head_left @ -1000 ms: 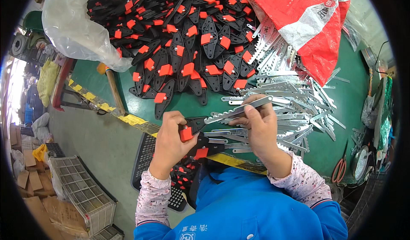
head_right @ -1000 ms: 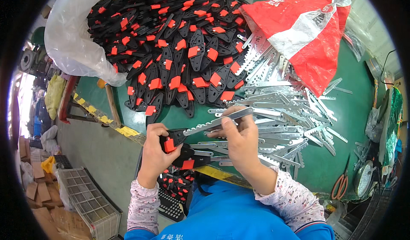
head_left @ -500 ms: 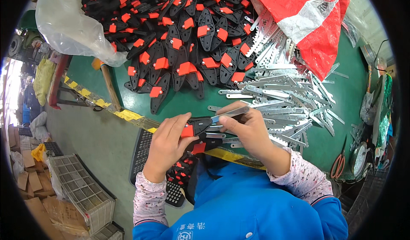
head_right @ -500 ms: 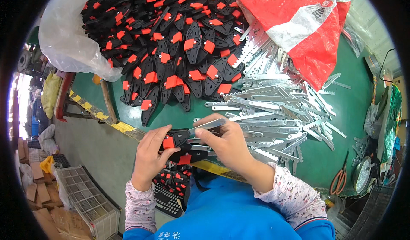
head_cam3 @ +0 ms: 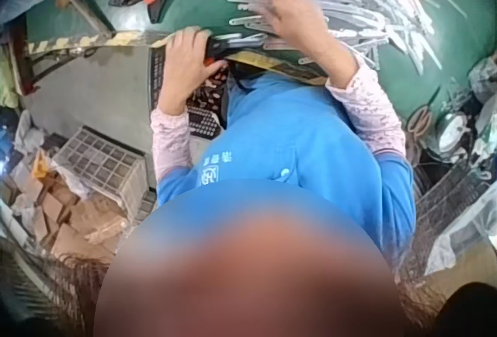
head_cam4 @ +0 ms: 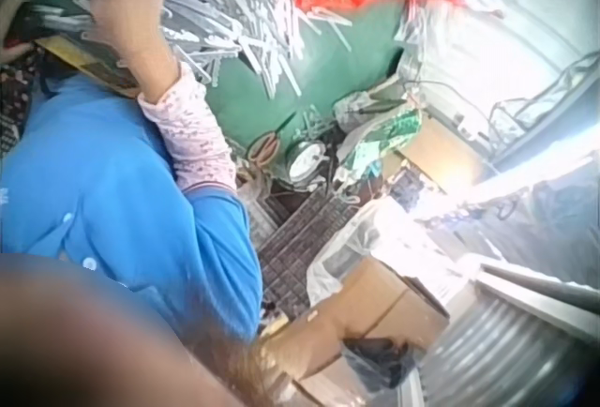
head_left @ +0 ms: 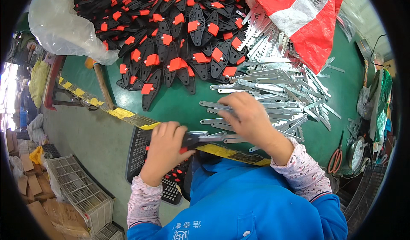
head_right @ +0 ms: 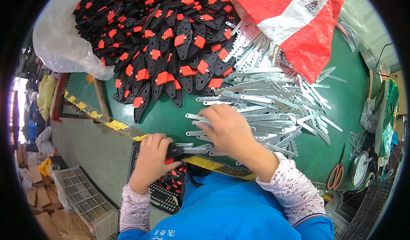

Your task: The person repeatedly picks a black plastic clip with a red insert and a serrated metal blade from piles on a green worktable, inserts the blade into the clip, and places the assembled unit into a black basket. The person continues this one-at-a-time assembly throughout the clip.

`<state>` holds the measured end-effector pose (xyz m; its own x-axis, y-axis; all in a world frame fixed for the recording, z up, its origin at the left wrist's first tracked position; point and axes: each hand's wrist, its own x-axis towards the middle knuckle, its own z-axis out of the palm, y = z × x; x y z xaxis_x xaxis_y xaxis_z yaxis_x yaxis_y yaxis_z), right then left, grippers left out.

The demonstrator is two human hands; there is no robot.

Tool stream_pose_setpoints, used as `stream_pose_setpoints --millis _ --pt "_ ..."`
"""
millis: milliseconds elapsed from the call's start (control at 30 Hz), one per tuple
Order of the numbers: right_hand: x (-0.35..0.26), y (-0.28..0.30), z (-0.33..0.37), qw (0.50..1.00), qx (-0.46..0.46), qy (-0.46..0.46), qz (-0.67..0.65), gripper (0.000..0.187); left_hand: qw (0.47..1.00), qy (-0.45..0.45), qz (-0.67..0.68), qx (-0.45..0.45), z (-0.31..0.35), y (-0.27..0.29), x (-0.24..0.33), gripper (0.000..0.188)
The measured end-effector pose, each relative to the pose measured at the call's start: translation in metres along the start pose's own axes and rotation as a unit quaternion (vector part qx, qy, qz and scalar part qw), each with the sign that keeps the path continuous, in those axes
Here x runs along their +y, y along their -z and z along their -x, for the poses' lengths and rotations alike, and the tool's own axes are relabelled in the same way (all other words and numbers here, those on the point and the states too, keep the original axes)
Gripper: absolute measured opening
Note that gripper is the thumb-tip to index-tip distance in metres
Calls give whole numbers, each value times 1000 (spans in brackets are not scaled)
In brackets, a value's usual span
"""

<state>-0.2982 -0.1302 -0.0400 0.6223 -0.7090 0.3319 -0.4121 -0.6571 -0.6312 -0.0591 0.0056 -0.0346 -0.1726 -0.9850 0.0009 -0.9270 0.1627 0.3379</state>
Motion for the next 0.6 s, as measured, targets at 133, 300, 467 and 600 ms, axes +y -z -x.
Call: stream_pose_setpoints --millis 133,300,467,600 --pt "20 13 -2 997 3 8 72 22 994 80 -26 -70 35 25 -24 65" --pt "15 -5 -8 970 -76 81 215 15 992 123 -20 12 39 51 -38 59" --pt "7 -19 -9 946 -100 103 291 6 962 127 -8 241 -22 24 -65 50" --pt "10 -15 -7 949 -92 119 278 9 954 156 -27 255 -56 -1 -88 55"
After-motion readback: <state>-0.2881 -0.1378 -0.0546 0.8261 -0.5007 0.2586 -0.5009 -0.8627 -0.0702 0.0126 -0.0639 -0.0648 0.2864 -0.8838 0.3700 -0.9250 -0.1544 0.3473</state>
